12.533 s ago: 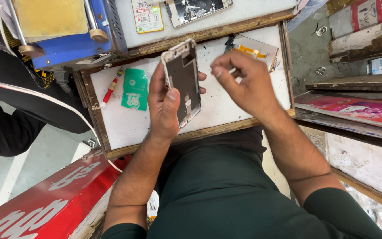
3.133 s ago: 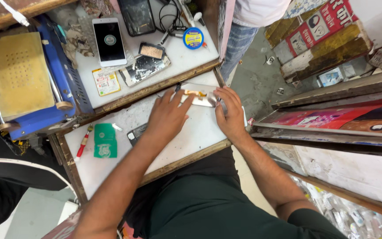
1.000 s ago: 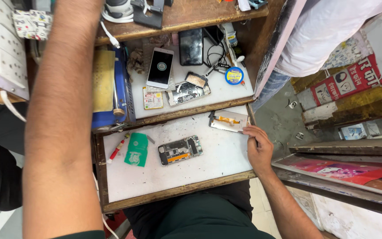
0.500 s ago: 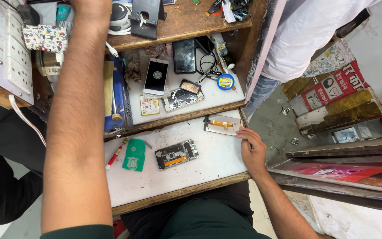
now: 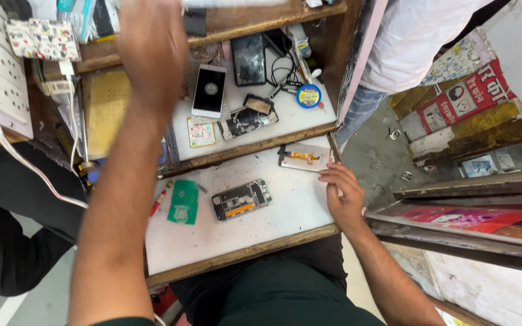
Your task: The person disassembles a smartphone, removes the screen and internal components, and then reassembles it with a new screen. They handle the phone, screen, and internal parts, connecting cables and securing components.
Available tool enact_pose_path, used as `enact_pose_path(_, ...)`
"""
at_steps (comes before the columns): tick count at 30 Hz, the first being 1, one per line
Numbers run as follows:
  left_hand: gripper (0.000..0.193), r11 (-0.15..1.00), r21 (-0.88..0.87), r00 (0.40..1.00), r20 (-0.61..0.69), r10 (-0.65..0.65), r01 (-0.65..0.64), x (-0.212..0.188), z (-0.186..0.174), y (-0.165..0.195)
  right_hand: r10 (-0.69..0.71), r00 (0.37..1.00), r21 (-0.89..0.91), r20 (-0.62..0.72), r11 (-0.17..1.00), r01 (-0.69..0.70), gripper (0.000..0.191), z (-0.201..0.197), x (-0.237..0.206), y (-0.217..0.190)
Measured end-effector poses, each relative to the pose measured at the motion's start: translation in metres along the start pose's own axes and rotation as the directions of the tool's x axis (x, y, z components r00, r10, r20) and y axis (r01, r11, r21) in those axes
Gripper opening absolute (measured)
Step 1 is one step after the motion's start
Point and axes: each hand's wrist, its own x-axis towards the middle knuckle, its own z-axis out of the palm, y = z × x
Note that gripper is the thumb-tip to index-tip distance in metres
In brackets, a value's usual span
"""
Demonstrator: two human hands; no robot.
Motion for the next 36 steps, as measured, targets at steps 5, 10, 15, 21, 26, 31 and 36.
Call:
enact_pose_path(5,0.013,0.915,-0.403,1.0,-0.007,-0.021,0.016,-0.117,-0.025,0.102,0.187,0.975,0.651,0.12,0.726,-0.219,0.075,0.021,0.003,-0.039)
enact_pose_path(10,0.017,0.724,-0.578,0.926,0.241,-0.291,0.378,-0.202,-0.034,0.187,0.118,0.987,0.856,0.111,0.493,-0.155,0.132,0.046,0.018,-0.072)
enact_pose_path(15,0.035,0.546,-0.553,0.765,0.566,-0.307,0.629,-0.217,-0.055,0.197,0.146,0.975,0.544,0.165,0.811,-0.214,0.11,0.04,0.024,-0.066)
enact_pose_path(21,0.029,0.528,-0.577,0.767,0.583,-0.269,0.624,-0.185,-0.094,0.17,-0.083,0.968,0.084,0.236,0.994,0.065,0.101,0.021,0.031,-0.056)
enact_pose_path(26,0.02,0.632,-0.477,0.726,0.655,-0.207,0.611,-0.159,-0.081,0.162,-0.177,0.94,-0.025,0.292,0.981,0.192,0.094,0.02,0.041,-0.065)
enact_pose_path(31,0.022,0.467,-0.33,0.512,0.787,-0.344,0.821,-0.173,-0.068,0.151,-0.175,0.921,-0.112,0.348,0.967,0.227,0.091,0.016,0.047,-0.066)
enact_pose_path(36,0.024,0.396,-0.245,0.399,0.836,-0.376,0.885,-0.196,-0.063,0.141,-0.198,0.884,-0.129,0.423,0.953,0.274,0.093,0.017,0.051,-0.066)
